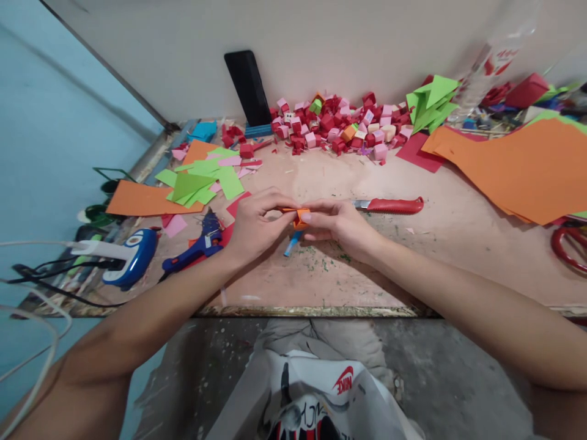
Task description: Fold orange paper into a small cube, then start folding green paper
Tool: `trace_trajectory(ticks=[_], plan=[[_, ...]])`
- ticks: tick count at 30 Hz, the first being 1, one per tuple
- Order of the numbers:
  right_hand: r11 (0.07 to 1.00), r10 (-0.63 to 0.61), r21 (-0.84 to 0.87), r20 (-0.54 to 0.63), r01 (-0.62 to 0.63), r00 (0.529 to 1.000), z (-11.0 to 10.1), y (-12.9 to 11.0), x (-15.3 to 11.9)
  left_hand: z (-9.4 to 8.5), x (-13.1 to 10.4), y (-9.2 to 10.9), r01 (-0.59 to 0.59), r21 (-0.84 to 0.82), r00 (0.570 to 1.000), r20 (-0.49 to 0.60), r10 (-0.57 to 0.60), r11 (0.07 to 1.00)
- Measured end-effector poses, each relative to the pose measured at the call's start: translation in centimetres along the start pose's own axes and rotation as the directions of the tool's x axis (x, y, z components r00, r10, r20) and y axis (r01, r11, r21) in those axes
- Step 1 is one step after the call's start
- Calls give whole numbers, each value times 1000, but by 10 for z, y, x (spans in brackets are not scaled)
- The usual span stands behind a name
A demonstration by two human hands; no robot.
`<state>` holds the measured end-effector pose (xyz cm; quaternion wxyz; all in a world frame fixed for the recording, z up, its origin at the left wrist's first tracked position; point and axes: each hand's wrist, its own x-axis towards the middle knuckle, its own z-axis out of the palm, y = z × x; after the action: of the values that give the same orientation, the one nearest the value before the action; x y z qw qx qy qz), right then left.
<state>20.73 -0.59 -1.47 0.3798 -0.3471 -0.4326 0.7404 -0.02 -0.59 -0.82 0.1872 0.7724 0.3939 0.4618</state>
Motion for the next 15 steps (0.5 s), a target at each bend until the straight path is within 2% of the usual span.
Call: trace_trajectory(ticks=[15], plan=[[1000, 8, 25, -37, -7, 999, 1, -2, 0, 0, -1, 1, -25, 11, 999, -25, 25, 1000]])
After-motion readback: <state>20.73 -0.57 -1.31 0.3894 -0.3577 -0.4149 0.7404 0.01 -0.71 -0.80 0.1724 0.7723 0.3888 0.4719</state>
